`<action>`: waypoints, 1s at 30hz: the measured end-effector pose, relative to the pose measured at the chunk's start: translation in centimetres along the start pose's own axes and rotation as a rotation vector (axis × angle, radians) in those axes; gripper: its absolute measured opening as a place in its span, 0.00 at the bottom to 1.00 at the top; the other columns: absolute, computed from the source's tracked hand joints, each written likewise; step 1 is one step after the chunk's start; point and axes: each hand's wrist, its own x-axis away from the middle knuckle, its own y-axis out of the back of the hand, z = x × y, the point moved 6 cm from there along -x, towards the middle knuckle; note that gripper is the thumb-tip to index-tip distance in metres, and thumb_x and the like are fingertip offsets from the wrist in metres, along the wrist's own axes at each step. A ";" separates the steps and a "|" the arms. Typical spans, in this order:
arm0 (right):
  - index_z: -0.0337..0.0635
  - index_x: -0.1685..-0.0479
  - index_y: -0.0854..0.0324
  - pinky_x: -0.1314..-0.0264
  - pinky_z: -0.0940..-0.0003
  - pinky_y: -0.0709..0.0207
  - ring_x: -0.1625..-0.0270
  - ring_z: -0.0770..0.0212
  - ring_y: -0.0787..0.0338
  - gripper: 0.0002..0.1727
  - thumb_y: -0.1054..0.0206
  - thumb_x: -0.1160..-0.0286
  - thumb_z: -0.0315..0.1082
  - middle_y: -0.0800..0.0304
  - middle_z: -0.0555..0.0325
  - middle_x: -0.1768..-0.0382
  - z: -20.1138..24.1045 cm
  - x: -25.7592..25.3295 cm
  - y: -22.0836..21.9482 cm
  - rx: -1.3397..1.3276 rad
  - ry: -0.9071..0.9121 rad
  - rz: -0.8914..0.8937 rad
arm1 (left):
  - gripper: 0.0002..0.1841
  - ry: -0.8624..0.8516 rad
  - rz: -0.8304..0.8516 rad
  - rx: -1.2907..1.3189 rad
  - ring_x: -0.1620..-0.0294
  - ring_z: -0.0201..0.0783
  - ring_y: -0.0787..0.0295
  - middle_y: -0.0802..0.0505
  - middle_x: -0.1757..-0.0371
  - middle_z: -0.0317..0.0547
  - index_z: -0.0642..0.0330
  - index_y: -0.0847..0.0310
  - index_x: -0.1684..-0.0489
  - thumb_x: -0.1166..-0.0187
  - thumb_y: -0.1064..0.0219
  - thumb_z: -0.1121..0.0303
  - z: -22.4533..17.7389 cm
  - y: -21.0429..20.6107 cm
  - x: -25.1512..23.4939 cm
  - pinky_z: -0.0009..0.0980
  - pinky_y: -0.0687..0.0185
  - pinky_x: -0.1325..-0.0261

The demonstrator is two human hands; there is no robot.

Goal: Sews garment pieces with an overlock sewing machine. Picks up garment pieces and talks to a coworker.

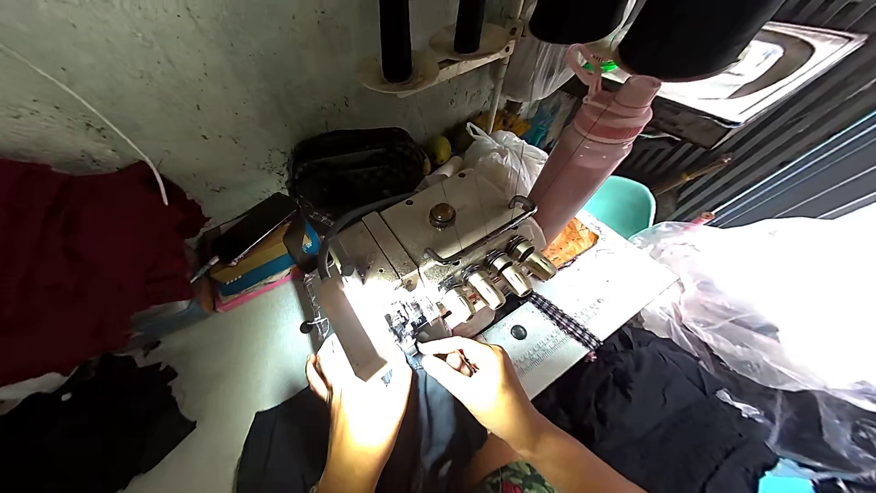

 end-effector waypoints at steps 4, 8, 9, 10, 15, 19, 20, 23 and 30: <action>0.43 0.58 0.06 0.74 0.89 0.35 0.78 0.85 0.29 0.09 0.27 0.31 0.36 0.16 0.71 0.78 -0.3 -0.7 -0.3 0.037 -0.005 -0.031 | 0.38 0.108 0.062 0.071 0.14 0.77 0.47 0.27 0.22 0.77 0.72 0.21 0.34 0.35 0.35 0.46 1.0 -0.3 -1.0 0.69 0.59 0.16; 0.42 0.58 0.09 0.75 0.91 0.37 0.79 0.86 0.31 0.09 0.26 0.33 0.35 0.20 0.72 0.80 -0.5 -0.6 -0.4 -0.010 -0.006 -0.036 | 0.44 0.090 0.116 0.100 0.12 0.77 0.50 0.30 0.19 0.77 0.75 0.26 0.28 0.37 0.33 0.43 1.3 -0.1 -1.0 0.69 0.65 0.13; 0.41 0.57 0.11 0.75 0.91 0.38 0.79 0.86 0.31 0.09 0.26 0.34 0.34 0.23 0.72 0.80 -0.6 -0.6 -0.4 -0.033 0.004 -0.037 | 0.46 0.058 0.114 0.109 0.12 0.76 0.48 0.28 0.20 0.77 0.75 0.25 0.29 0.40 0.32 0.41 1.4 0.0 -1.0 0.70 0.68 0.13; 0.41 0.58 0.14 0.76 0.92 0.38 0.79 0.86 0.32 0.09 0.26 0.35 0.33 0.24 0.72 0.80 -0.6 -0.6 -0.4 -0.054 0.007 -0.036 | 0.47 0.032 0.104 0.110 0.12 0.74 0.46 0.27 0.21 0.77 0.75 0.24 0.31 0.43 0.31 0.40 1.5 0.0 -1.0 0.70 0.71 0.13; 0.40 0.62 0.19 0.74 0.91 0.37 0.76 0.85 0.30 0.08 0.27 0.37 0.31 0.24 0.70 0.77 -0.7 -0.8 -0.7 -0.066 -0.008 -0.048 | 0.51 0.048 0.102 0.090 0.12 0.78 0.50 0.30 0.19 0.80 0.77 0.27 0.28 0.45 0.29 0.39 1.6 0.0 -1.0 0.69 0.70 0.12; 0.40 0.65 0.20 0.72 0.91 0.36 0.75 0.84 0.28 0.08 0.27 0.37 0.31 0.23 0.69 0.76 -0.6 -0.8 -0.7 -0.053 -0.010 -0.056 | 0.51 0.044 0.109 0.094 0.12 0.78 0.51 0.30 0.19 0.80 0.78 0.27 0.28 0.45 0.29 0.38 1.6 0.0 -1.1 0.70 0.73 0.12; 0.40 0.65 0.21 0.72 0.90 0.36 0.74 0.83 0.28 0.08 0.27 0.37 0.31 0.23 0.68 0.75 -0.7 -0.8 -0.8 -0.048 -0.008 -0.055 | 0.52 0.042 0.111 0.084 0.12 0.79 0.51 0.31 0.19 0.81 0.78 0.27 0.27 0.45 0.30 0.38 1.5 0.0 -1.2 0.70 0.72 0.13; 0.40 0.65 0.21 0.72 0.89 0.36 0.75 0.82 0.29 0.08 0.28 0.37 0.31 0.24 0.68 0.76 -0.7 -0.7 -0.8 -0.048 -0.018 -0.059 | 0.49 0.041 0.107 0.071 0.12 0.81 0.53 0.32 0.19 0.82 0.77 0.24 0.30 0.44 0.30 0.38 1.4 0.1 -1.1 0.70 0.70 0.13; 0.40 0.66 0.23 0.71 0.90 0.36 0.74 0.83 0.28 0.08 0.28 0.36 0.31 0.25 0.69 0.77 -0.8 -0.9 -1.1 -0.061 -0.039 -0.064 | 0.50 0.043 0.121 0.060 0.11 0.79 0.52 0.31 0.19 0.81 0.78 0.26 0.28 0.44 0.30 0.38 1.4 0.0 -1.5 0.69 0.72 0.11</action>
